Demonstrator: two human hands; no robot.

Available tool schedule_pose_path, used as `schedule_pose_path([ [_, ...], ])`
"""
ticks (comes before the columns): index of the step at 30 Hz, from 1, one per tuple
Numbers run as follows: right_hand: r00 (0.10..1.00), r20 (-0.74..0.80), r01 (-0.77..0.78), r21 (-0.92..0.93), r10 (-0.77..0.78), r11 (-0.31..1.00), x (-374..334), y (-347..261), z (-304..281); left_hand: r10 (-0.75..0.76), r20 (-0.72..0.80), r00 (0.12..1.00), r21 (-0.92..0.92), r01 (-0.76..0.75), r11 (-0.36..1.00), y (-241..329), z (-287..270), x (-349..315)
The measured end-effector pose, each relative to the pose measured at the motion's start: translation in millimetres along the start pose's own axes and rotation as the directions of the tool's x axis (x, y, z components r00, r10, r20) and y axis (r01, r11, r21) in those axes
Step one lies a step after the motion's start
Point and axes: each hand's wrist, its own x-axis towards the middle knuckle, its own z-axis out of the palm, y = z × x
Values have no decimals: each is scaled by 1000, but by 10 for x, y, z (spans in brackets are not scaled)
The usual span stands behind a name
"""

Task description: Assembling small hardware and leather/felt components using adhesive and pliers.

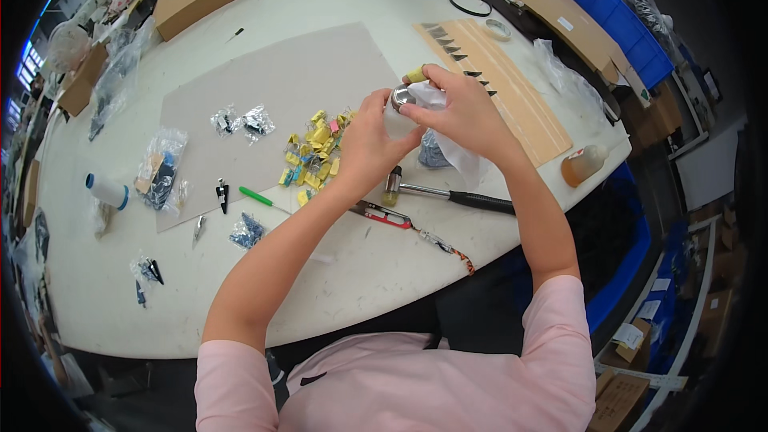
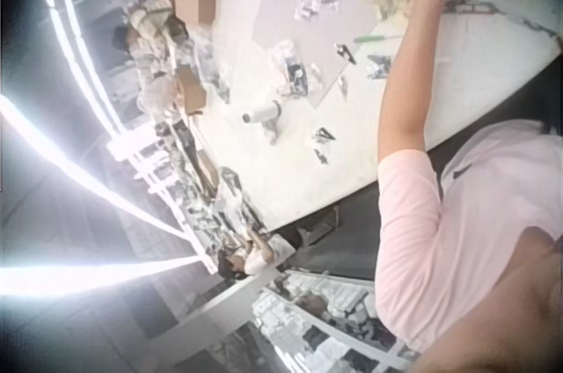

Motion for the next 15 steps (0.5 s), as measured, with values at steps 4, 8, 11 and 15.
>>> schedule_pose_path([
  [4,992,116,-29,-133,44,991,130,-85,-136,69,-33,997,54,-67,996,-56,5,-4],
  [8,994,107,35,-122,-22,992,234,-35,-202,132,-34,991,35,-131,991,-94,12,-3],
  [11,978,117,194,-235,-170,953,248,-58,-193,161,-51,986,47,-158,986,-120,30,-14],
  [15,930,207,368,-477,-305,798,268,-173,-149,170,-38,985,57,-168,984,-133,17,-17],
])
